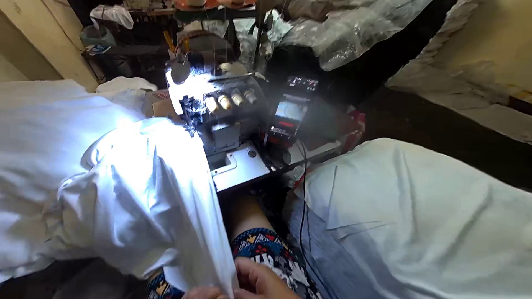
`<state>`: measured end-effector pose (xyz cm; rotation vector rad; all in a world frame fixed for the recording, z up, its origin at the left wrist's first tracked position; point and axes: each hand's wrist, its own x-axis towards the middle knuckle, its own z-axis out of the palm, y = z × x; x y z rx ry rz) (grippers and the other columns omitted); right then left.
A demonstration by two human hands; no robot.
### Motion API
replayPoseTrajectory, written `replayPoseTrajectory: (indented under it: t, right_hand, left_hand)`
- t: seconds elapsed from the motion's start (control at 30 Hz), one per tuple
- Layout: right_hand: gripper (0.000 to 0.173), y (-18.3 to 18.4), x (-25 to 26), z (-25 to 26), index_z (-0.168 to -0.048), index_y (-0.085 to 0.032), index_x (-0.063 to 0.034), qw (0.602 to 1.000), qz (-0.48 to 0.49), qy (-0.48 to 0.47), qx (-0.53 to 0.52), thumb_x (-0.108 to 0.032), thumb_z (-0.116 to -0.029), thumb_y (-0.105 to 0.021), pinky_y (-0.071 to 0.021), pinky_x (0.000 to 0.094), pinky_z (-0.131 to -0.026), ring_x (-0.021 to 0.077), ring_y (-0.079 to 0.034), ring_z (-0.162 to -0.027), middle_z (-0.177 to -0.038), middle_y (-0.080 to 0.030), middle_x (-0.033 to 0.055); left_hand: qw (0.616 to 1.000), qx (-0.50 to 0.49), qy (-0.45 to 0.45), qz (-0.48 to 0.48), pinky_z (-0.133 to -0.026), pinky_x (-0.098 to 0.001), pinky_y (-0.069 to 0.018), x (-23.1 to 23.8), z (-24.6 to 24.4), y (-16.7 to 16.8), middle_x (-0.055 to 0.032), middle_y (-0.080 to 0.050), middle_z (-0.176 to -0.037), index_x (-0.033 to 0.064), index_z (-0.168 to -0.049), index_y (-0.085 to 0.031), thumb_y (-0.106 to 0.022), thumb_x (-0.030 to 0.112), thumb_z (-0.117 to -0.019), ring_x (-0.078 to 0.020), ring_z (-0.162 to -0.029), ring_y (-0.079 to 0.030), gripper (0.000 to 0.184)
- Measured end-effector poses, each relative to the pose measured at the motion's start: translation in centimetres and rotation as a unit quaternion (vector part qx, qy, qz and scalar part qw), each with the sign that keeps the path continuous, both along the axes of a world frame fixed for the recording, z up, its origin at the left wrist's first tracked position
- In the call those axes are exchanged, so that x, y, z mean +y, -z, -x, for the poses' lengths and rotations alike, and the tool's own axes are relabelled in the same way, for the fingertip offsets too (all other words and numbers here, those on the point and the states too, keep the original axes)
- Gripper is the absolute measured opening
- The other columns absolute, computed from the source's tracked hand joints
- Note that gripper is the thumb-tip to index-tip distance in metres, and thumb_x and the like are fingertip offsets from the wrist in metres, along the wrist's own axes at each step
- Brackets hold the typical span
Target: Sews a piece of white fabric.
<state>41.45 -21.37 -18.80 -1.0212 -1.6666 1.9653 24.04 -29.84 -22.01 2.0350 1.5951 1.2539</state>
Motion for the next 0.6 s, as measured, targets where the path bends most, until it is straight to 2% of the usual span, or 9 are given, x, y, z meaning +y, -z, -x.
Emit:
replayPoseTrajectory:
  t: [0.07,0.17,0.23,0.33,0.6]
  right_hand:
    - [0.018,-0.2,-1.0,-0.7,-0.113,-0.063,0.0065,1.0,0.013,0.012,0.023,0.0,-0.0968,-0.06,-0.0585,0.0306,-0.086,0.01,-0.071,-0.092,-0.101,-0.073,0.0094]
    - [0.013,-0.5,-2.1,-1.5,-0.107,-0.067,0.0028,0.999,0.007,0.023,0.039,0.0,-0.0956,-0.062,-0.059,0.0265,-0.082,0.0047,-0.07,-0.087,-0.095,-0.073,0.0029]
    - [0.012,-0.8,-2.5,-2.0,-0.106,-0.068,0.0011,0.999,0.013,0.028,0.04,0.0,-0.0952,-0.063,-0.0601,0.0265,-0.079,0.0049,-0.07,-0.084,-0.094,-0.073,0.0012]
    - [0.01,-1.5,-3.1,-2.6,-0.104,-0.069,-0.0001,0.999,0.028,0.018,0.019,-0.002,-0.0958,-0.064,-0.0608,0.0261,-0.072,0.0053,-0.07,-0.078,-0.092,-0.073,0.0001]
    - [0.013,-1.5,-3.8,-3.2,-0.105,-0.071,0.0004,0.999,0.025,0.018,0.019,0.0,-0.0965,-0.061,-0.0611,0.0256,-0.076,0.0038,-0.071,-0.08,-0.091,-0.074,-0.001]
  left_hand:
    - [0.998,0.041,0.013,-0.039,-0.093,-0.032,-0.0513,-0.9,-0.1,-0.2,-0.0112,-0.069,-0.093,0.0093,-0.1,-0.069,-0.062,0.014,-0.0998,-0.0222,-0.093,-0.066,0.008]
    - [0.994,0.077,0.037,-0.068,-0.094,-0.0281,-0.0478,-1.5,0.0,-0.9,-0.006,-0.066,-0.096,0.0136,-0.104,-0.068,-0.059,0.014,-0.1014,-0.0186,-0.095,-0.062,0.01]
    - [0.992,0.091,0.04,-0.073,-0.094,-0.0269,-0.0465,-1.9,-0.1,-1.1,-0.0045,-0.066,-0.097,0.0145,-0.106,-0.069,-0.059,0.014,-0.1018,-0.0174,-0.095,-0.061,0.011]
    - [0.99,0.104,0.047,-0.085,-0.093,-0.0255,-0.0457,-2.4,0.0,-1.4,-0.0033,-0.065,-0.094,0.0152,-0.103,-0.069,-0.059,0.016,-0.1019,-0.0169,-0.094,-0.06,0.01]
    - [0.979,0.154,0.083,-0.102,-0.088,-0.0277,-0.0459,-2.7,-0.1,-2.1,-0.0039,-0.067,-0.092,0.0135,-0.104,-0.072,-0.057,0.011,-0.1015,-0.0178,-0.088,-0.06,0.016]
